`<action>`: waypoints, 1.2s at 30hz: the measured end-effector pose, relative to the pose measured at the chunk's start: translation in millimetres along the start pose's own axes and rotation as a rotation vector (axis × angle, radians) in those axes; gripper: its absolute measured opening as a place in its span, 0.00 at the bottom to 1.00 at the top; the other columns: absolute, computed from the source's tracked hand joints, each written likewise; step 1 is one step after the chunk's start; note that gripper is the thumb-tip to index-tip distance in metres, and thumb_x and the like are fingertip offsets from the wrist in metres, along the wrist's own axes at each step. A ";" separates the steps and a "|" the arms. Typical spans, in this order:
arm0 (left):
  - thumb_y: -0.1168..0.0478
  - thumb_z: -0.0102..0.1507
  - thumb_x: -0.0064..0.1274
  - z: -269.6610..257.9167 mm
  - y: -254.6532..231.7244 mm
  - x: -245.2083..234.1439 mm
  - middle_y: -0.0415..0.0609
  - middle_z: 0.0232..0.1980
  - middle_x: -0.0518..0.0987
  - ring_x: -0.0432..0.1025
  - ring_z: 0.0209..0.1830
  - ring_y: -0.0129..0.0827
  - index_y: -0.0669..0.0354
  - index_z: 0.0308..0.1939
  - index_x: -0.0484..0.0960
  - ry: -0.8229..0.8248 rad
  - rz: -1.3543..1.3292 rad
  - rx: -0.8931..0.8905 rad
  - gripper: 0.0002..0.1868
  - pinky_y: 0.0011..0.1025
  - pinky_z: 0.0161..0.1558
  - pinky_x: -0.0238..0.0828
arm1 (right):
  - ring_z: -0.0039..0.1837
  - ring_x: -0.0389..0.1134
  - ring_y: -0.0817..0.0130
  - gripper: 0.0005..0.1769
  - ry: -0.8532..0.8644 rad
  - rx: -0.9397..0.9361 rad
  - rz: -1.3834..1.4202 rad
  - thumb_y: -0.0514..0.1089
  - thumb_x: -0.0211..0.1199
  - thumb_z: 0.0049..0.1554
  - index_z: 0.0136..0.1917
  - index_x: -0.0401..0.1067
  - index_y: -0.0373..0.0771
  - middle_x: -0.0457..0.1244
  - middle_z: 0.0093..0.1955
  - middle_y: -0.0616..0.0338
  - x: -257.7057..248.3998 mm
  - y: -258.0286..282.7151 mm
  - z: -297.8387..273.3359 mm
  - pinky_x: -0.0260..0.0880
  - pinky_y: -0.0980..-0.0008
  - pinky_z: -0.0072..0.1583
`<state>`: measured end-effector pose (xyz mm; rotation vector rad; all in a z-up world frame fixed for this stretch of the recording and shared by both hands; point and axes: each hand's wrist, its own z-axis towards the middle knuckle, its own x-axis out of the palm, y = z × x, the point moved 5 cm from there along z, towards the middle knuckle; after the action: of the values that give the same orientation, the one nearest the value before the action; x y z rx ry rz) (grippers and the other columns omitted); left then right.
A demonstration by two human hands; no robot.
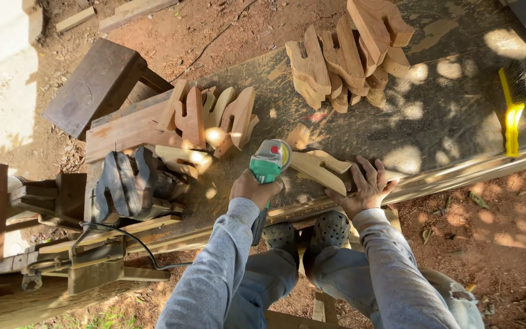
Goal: Sand wooden furniture components using an angle grinder with a sanding disc.
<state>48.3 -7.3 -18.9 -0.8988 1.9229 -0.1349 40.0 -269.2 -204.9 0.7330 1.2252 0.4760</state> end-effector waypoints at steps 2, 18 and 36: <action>0.50 0.46 0.61 -2.9 -2.0 1.4 0.59 0.43 0.78 0.76 0.50 0.55 0.59 0.48 0.74 -0.005 -0.017 0.002 0.30 0.50 0.50 0.72 | 0.85 0.38 0.54 0.58 0.004 0.008 0.013 0.82 0.69 0.29 0.72 0.65 0.67 0.52 0.78 0.74 -1.1 1.6 -0.8 0.21 0.36 0.77; 0.51 0.44 0.60 -14.2 -32.3 39.4 0.57 0.46 0.79 0.76 0.54 0.54 0.57 0.50 0.74 0.079 0.055 0.052 0.32 0.49 0.53 0.72 | 0.86 0.33 0.55 0.62 0.080 0.070 0.047 0.80 0.73 0.26 0.74 0.63 0.72 0.48 0.80 0.74 -0.1 -0.8 -1.6 0.17 0.34 0.76; 0.39 0.50 0.57 -40.4 -75.2 59.7 0.64 0.53 0.79 0.74 0.59 0.59 0.63 0.55 0.72 0.183 0.180 0.143 0.39 0.51 0.57 0.72 | 0.86 0.32 0.53 0.63 0.073 0.043 0.038 0.84 0.70 0.25 0.73 0.62 0.71 0.47 0.80 0.72 3.4 3.0 0.5 0.20 0.27 0.74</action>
<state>40.2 -110.5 -7.6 -0.6325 2.1243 -0.2518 41.6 -265.0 -204.9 0.7824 1.2949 0.5131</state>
